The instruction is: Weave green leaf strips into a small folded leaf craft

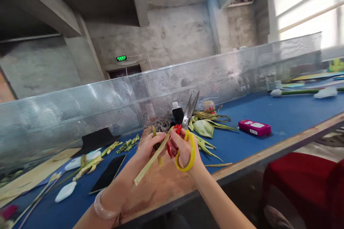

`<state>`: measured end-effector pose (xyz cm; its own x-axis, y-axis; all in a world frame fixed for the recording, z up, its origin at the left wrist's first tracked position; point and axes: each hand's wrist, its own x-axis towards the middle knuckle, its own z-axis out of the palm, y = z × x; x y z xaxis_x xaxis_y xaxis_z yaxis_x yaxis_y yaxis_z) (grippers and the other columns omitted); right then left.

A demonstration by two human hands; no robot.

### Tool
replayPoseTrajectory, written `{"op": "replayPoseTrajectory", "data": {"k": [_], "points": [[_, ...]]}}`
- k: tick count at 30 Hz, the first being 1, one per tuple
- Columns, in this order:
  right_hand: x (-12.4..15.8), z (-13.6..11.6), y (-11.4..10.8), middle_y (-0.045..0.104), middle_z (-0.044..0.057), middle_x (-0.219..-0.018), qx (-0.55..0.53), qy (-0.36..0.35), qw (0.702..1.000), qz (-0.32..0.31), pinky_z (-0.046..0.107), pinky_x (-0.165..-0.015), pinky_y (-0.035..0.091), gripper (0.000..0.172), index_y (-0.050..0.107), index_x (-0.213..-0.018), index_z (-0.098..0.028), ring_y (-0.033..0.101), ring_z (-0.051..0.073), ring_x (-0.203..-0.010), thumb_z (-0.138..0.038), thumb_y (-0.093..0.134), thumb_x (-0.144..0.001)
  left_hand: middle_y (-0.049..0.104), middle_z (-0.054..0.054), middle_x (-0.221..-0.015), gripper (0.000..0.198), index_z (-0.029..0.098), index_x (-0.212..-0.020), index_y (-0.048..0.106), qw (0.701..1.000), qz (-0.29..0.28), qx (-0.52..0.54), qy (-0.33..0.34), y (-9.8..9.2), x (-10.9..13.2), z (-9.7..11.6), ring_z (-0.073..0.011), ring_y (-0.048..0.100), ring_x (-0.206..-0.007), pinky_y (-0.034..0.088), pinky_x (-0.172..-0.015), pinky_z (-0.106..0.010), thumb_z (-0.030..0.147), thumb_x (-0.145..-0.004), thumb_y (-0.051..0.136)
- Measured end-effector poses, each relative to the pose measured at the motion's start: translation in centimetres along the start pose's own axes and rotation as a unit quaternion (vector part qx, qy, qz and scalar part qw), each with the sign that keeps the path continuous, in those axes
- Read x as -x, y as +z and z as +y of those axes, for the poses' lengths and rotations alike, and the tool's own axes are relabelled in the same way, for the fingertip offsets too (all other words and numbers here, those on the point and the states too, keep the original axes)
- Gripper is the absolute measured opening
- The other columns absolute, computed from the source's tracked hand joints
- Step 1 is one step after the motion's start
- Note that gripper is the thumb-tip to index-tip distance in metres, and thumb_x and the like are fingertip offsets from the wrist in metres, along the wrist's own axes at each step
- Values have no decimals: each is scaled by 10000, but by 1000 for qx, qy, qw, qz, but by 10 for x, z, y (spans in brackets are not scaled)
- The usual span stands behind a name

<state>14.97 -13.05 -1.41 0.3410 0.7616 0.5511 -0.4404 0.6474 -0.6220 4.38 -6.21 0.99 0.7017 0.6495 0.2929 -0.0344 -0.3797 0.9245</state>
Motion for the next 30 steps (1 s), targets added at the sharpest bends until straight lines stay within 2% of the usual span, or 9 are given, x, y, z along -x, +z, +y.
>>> {"op": "replayPoseTrajectory", "data": {"k": [3,5,9,13,17,22,25,30], "points": [[0,-2,-2,358,-100,-410,-12,11,1000,0,165,-288,275,355,424,-592,-192,304,37,-309,-400,699,-676,323,78,-381,354,173,-628,439,993,-73,75,-45,0,-1,-1,-37,229,-323,160,-360,-205,455,-788,581],[0,-2,-2,343,-107,-410,-14,18,1000,10,163,-277,281,361,436,-603,-191,303,36,-301,-408,721,-649,323,81,-362,351,174,-636,426,985,-122,108,-49,-1,-1,0,-35,229,-323,167,-364,-197,439,-789,598],[-1,3,-4,345,-108,-394,6,10,1000,27,161,-270,308,352,452,-606,-187,322,39,-291,-421,709,-666,320,101,-377,318,179,-706,431,975,-161,141,-60,-2,-2,-1,-27,210,-325,159,-368,-180,425,-790,613],[-2,9,-8,358,-102,-390,42,-1,999,28,172,-281,342,350,426,-599,-193,342,50,-294,-433,647,-725,365,97,-455,302,177,-731,436,981,-135,132,-55,-3,-2,0,-9,217,-332,127,-361,-171,392,-768,646],[-1,9,-16,392,-83,-383,181,-2,982,45,181,-296,366,336,396,-589,-202,392,70,-306,-428,540,-791,362,95,-490,273,171,-744,465,992,-84,97,-18,-5,-3,4,-4,240,-347,149,-365,-163,364,-760,657],[1,11,-23,356,-106,-421,307,91,943,93,186,-275,371,198,404,-655,-209,387,72,-291,-348,518,-738,279,114,-448,233,188,-772,456,993,-61,95,42,-10,-5,8,-9,182,-334,106,-364,-163,359,-806,611],[5,17,-22,335,-112,-456,328,126,934,67,172,-265,350,149,414,-690,-209,375,64,-300,-329,501,-707,284,111,-476,229,194,-788,457,993,-43,87,72,-10,-6,8,-6,184,-338,114,-361,-157,363,-807,610],[13,28,-21,336,-111,-512,334,128,934,12,161,-299,339,128,423,-756,-206,370,52,-331,-312,473,-706,358,91,-540,225,198,-804,455,994,-11,70,87,-7,-5,8,-2,244,-351,144,-360,-143,367,-808,604]]}}
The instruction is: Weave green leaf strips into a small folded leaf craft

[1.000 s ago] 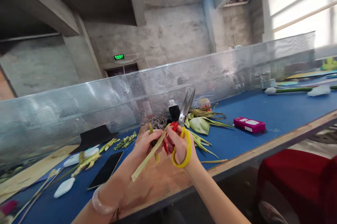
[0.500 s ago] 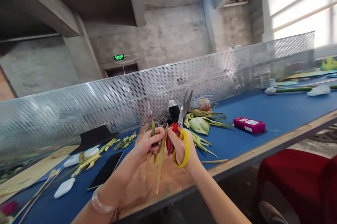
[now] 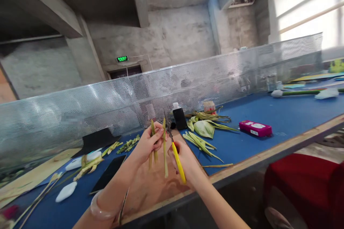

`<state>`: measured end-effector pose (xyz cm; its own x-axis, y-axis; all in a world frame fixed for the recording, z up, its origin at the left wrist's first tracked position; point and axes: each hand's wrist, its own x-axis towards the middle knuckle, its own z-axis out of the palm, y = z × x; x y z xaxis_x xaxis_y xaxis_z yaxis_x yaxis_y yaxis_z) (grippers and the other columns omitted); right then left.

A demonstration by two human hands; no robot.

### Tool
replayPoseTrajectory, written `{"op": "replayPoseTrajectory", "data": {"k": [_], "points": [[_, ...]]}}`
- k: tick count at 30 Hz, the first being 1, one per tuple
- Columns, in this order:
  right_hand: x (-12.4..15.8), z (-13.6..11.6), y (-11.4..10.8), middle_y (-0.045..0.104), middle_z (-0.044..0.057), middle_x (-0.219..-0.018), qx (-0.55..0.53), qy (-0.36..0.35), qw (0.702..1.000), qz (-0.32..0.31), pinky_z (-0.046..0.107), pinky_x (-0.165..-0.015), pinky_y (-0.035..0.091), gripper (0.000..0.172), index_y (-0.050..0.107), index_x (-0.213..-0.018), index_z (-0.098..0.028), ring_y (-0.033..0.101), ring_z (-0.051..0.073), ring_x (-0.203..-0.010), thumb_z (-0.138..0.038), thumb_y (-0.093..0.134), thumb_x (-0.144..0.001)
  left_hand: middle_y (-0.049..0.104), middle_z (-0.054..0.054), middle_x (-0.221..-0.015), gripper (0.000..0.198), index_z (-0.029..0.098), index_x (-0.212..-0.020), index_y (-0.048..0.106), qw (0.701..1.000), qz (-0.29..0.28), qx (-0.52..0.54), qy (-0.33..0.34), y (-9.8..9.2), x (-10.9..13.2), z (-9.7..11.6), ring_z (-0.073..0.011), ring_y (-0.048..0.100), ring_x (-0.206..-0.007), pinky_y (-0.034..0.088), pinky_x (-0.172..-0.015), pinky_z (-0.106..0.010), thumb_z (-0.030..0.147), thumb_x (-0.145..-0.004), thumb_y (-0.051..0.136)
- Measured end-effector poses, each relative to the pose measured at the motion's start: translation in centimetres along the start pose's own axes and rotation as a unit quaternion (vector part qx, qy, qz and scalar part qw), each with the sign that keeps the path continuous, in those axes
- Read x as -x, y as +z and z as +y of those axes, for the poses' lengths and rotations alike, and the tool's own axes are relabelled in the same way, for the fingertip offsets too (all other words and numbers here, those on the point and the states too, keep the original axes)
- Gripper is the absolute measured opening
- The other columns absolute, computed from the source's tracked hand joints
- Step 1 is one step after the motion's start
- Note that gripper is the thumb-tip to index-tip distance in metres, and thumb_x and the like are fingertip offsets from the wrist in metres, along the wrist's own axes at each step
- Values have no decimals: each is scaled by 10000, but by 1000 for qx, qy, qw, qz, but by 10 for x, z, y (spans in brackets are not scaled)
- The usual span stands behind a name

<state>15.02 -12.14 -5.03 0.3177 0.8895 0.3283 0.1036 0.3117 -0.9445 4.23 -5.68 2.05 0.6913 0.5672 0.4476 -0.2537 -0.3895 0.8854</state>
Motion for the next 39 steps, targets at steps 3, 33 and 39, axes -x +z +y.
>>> {"op": "replayPoseTrajectory", "data": {"k": [3,33,39], "points": [[3,2,3,351,-107,-523,2,-26,1000,-14,164,-335,336,131,446,-807,-193,369,50,-348,-279,460,-710,418,75,-581,215,196,-807,461,1000,19,-6,20,2,0,-1,2,254,-361,163,-360,-139,359,-810,600],[10,4,10,378,-88,-541,22,-29,999,31,172,-307,359,190,505,-903,-179,416,70,-334,-280,450,-753,326,88,-533,216,195,-808,495,993,58,-100,26,5,0,-6,-23,253,-402,199,-399,-152,382,-800,602],[12,5,11,382,-89,-536,14,-13,999,36,166,-279,348,177,496,-860,-181,418,68,-319,-326,463,-765,328,89,-529,221,185,-788,497,993,56,-106,24,7,1,-3,-20,238,-396,209,-401,-155,380,-798,600]]}}
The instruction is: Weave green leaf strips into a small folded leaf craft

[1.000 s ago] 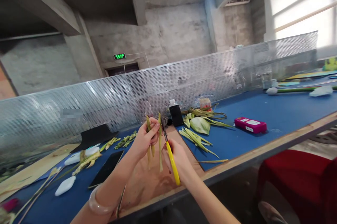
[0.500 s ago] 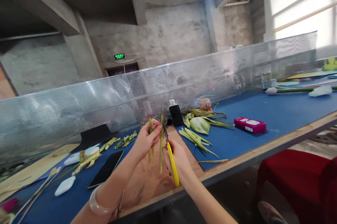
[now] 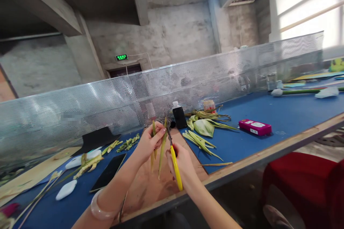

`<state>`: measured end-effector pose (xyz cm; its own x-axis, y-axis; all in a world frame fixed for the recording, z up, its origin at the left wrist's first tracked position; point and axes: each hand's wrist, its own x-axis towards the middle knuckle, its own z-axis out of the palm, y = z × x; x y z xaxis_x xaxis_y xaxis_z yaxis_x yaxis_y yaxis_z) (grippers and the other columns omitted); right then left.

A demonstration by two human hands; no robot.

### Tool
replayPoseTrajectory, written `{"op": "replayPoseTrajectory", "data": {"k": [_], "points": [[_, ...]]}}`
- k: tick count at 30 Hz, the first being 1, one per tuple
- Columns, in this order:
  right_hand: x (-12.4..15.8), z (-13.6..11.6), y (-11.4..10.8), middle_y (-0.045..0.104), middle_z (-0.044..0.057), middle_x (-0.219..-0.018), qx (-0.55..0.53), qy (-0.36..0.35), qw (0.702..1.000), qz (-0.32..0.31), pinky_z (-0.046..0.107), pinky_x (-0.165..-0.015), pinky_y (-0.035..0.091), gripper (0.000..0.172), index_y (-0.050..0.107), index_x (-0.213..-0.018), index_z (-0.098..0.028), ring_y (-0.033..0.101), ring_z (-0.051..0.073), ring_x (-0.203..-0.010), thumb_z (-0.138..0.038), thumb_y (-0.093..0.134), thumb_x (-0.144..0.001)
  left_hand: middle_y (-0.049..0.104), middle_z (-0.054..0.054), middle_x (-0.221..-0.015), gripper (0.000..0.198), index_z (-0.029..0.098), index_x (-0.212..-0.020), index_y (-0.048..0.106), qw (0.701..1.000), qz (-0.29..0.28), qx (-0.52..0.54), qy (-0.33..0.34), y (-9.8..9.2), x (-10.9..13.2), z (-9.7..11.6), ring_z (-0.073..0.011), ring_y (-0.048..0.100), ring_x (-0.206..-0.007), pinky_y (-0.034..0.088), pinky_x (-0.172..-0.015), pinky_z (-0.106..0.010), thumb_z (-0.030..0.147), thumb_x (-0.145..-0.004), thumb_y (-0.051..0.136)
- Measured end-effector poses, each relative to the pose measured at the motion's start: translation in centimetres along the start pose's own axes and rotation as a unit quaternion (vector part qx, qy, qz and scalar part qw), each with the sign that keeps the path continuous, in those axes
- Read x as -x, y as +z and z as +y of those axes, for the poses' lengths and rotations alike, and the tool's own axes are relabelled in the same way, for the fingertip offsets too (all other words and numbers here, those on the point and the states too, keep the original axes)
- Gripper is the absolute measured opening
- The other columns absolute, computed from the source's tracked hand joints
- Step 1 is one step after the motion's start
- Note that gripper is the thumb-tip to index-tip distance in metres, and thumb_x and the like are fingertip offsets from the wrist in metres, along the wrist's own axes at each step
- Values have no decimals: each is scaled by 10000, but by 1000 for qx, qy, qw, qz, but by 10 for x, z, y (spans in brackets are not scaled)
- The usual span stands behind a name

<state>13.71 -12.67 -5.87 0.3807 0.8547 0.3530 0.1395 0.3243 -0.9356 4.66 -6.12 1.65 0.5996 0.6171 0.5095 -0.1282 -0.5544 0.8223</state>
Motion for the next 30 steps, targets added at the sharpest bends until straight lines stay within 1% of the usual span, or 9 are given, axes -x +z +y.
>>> {"op": "replayPoseTrajectory", "data": {"k": [4,8,12,16,21,26,30], "points": [[3,-3,1,378,-91,-515,-10,8,1000,10,163,-268,343,178,492,-825,-182,419,68,-301,-347,467,-760,325,89,-517,217,185,-779,501,1000,-7,-7,0,0,0,1,-24,239,-398,206,-402,-159,380,-801,594],[5,-6,1,372,-90,-486,-16,23,1000,10,172,-251,348,183,469,-781,-188,422,80,-290,-369,465,-757,318,90,-505,221,189,-772,500,1000,-2,-8,2,0,0,-1,-32,250,-399,205,-400,-165,385,-791,602],[5,-7,1,365,-96,-482,-19,31,999,18,181,-250,353,193,487,-811,-185,413,82,-284,-367,475,-744,322,90,-509,238,185,-759,496,1000,-7,-18,3,-1,-1,0,-33,258,-397,214,-398,-170,393,-787,607],[2,1,1,357,-100,-498,-18,17,1000,18,175,-273,362,191,496,-841,-180,396,67,-293,-341,487,-738,324,89,-524,250,181,-744,482,1000,-14,-22,6,-1,0,2,-32,268,-401,227,-401,-171,390,-788,611],[-2,10,0,369,-94,-513,-4,-3,1000,19,163,-301,357,156,469,-811,-186,419,64,-322,-335,470,-765,351,84,-544,238,179,-752,489,999,-29,-22,-5,-1,0,2,-32,284,-407,234,-404,-175,380,-787,611],[1,5,0,341,-105,-477,-24,16,999,18,170,-294,340,131,435,-739,-205,389,64,-304,-327,481,-741,360,81,-546,238,177,-744,491,999,-29,-23,-8,-2,0,1,-33,275,-410,229,-406,-174,375,-777,620],[3,2,0,355,-100,-463,-24,11,999,28,172,-297,323,134,439,-705,-205,379,64,-306,-330,480,-731,357,80,-554,230,180,-742,485,999,-33,-25,-9,-2,0,3,-32,268,-409,229,-402,-172,367,-781,614]]}}
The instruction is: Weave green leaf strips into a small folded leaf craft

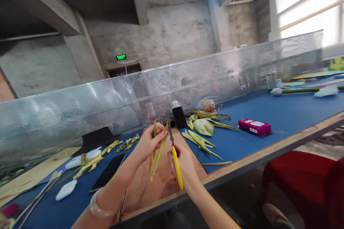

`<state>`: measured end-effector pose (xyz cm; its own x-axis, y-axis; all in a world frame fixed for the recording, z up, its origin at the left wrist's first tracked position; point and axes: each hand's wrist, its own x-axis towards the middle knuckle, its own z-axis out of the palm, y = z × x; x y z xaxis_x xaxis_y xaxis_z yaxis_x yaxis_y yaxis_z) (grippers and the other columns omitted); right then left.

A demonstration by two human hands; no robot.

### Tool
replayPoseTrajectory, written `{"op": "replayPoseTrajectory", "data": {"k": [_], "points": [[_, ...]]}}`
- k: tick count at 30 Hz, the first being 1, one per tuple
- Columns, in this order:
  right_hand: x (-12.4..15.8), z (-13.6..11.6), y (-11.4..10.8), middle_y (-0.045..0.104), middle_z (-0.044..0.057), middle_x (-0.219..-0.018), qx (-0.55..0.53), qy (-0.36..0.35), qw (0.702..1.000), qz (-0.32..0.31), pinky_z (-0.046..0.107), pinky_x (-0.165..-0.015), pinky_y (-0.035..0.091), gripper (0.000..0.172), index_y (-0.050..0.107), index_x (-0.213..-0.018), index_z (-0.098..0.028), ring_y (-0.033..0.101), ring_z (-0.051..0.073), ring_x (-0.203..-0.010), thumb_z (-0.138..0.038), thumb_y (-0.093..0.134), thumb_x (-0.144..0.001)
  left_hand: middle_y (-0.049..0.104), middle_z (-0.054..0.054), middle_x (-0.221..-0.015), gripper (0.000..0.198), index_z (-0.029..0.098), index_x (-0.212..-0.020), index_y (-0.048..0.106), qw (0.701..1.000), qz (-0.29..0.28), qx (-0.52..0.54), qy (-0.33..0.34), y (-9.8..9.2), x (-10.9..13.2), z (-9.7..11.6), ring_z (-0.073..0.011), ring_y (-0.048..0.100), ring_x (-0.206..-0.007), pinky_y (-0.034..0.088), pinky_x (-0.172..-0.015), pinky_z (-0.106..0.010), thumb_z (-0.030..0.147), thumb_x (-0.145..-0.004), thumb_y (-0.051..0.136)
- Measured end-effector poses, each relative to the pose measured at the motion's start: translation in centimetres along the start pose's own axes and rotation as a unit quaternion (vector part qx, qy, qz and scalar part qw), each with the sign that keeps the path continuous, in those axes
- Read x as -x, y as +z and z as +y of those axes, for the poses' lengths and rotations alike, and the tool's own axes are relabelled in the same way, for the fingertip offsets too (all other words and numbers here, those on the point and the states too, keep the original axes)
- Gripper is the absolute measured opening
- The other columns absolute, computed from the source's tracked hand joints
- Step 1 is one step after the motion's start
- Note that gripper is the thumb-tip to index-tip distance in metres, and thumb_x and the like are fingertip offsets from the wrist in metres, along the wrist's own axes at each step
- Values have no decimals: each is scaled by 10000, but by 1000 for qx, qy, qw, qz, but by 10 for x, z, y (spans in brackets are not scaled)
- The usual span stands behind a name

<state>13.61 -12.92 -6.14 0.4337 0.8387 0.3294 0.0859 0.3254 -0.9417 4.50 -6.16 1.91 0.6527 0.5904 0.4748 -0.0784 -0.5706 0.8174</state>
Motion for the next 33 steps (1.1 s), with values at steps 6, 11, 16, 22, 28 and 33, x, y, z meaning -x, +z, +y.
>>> {"op": "replayPoseTrajectory", "data": {"k": [6,11,16,22,28,33], "points": [[-3,4,-1,356,-93,-492,20,-18,1000,5,177,-321,312,114,463,-747,-196,379,64,-328,-303,486,-715,353,82,-554,231,181,-748,474,1000,-12,-2,-6,-1,0,2,-33,282,-413,232,-403,-171,364,-779,612],[-4,5,-2,364,-86,-506,18,-19,1000,8,176,-323,308,117,467,-738,-191,378,61,-339,-302,491,-709,360,81,-580,214,183,-773,478,999,-29,-15,-19,-2,0,1,-32,293,-423,242,-410,-173,360,-789,598],[-3,3,-4,331,-96,-499,-4,7,1000,4,182,-298,354,153,452,-709,-198,356,55,-311,-343,499,-726,338,83,-573,229,179,-758,469,999,-43,-14,-20,-3,0,-1,-31,285,-430,231,-414,-173,368,-791,596],[0,-2,-4,323,-106,-468,-17,43,999,8,178,-277,367,229,408,-689,-207,367,58,-292,-398,526,-733,342,91,-554,248,183,-758,472,998,-52,-10,-29,-3,-1,-1,-28,291,-408,234,-402,-170,384,-778,614],[2,-2,-4,342,-99,-491,-40,22,999,23,182,-291,371,285,392,-677,-206,362,52,-306,-442,535,-748,330,91,-536,237,180,-756,492,1000,-28,2,-8,-4,-2,-2,-25,288,-393,219,-379,-164,387,-790,602],[5,-3,-13,369,-82,-515,-26,-7,999,42,193,-323,368,311,400,-676,-207,373,61,-328,-478,528,-760,304,97,-506,226,185,-772,498,999,-8,45,-12,-5,-4,-5,-20,248,-376,186,-370,-154,382,-793,607]]}}
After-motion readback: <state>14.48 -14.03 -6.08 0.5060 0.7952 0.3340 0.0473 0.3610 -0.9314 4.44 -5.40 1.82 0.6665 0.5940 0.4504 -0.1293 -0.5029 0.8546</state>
